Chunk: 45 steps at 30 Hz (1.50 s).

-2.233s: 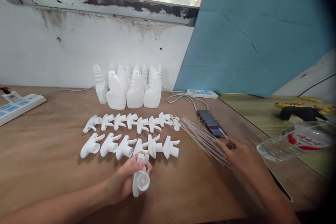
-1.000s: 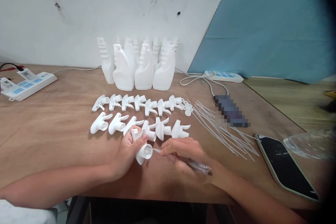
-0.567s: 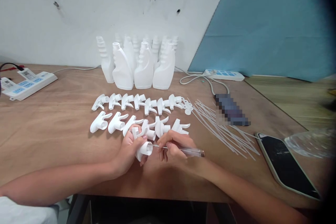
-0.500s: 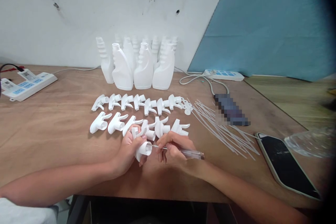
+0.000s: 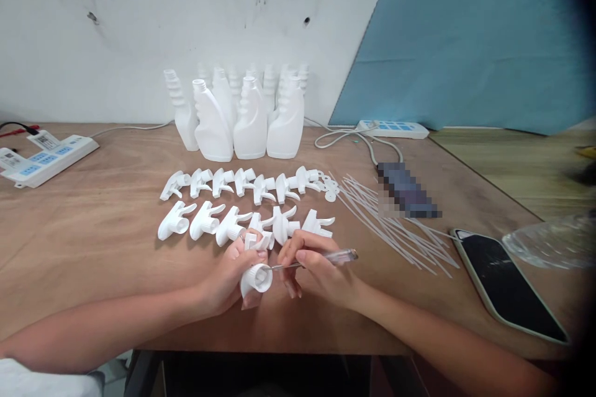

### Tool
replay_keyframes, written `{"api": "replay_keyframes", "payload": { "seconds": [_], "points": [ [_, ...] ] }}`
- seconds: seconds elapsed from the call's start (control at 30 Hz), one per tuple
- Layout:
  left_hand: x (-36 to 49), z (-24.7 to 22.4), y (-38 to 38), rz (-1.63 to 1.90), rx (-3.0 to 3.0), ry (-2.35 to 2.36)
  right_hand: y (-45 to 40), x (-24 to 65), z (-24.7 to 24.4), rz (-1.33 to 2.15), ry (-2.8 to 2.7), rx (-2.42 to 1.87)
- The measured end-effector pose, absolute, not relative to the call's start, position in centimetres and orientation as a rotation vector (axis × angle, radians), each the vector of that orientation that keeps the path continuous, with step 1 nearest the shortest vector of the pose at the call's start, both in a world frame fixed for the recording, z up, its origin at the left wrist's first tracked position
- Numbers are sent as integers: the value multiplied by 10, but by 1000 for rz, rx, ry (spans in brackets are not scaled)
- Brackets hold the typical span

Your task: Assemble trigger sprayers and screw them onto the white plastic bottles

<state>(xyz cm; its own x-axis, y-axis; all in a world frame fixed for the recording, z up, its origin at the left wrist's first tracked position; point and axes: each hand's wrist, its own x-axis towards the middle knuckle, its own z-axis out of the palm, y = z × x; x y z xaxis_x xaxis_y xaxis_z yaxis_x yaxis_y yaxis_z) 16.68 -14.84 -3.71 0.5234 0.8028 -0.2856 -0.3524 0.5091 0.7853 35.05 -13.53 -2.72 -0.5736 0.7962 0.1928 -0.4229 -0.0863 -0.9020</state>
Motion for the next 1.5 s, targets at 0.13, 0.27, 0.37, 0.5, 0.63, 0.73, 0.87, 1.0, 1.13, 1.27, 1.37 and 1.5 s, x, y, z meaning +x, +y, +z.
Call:
{"api": "replay_keyframes", "payload": {
  "seconds": [0.13,0.27,0.37,0.5,0.63,0.73,0.87,1.0,1.13,1.27,1.37,1.5],
  "points": [
    [168,-33,-150,695,749,710,-130,350,-27,2054,-1164,-418],
    [168,-31,-148,729,740,724,-131,348,-25,2038,-1231,-443],
    [167,-31,-146,699,718,717,-134,346,-22,2015,-1289,-501],
    [168,-34,-147,665,712,701,-139,345,-20,1876,-1409,-587],
    [168,-38,-147,683,730,676,-140,346,-19,1621,-1517,-585],
    [169,-38,-147,689,733,685,-136,349,-19,1588,-1464,-618],
    [171,-36,-147,689,725,671,-132,355,-18,1639,-1490,-650],
    [171,-38,-147,698,727,666,-132,354,-18,1628,-1666,-612],
    [171,-41,-148,687,729,689,-136,349,-17,1583,-1742,-667],
    [171,-41,-148,664,729,686,-139,347,-17,1454,-1812,-707],
    [171,-41,-147,681,729,685,-138,349,-18,1469,-1823,-689],
    [171,-41,-147,683,711,694,-127,360,-15,1409,-1708,-696]
  ]
}}
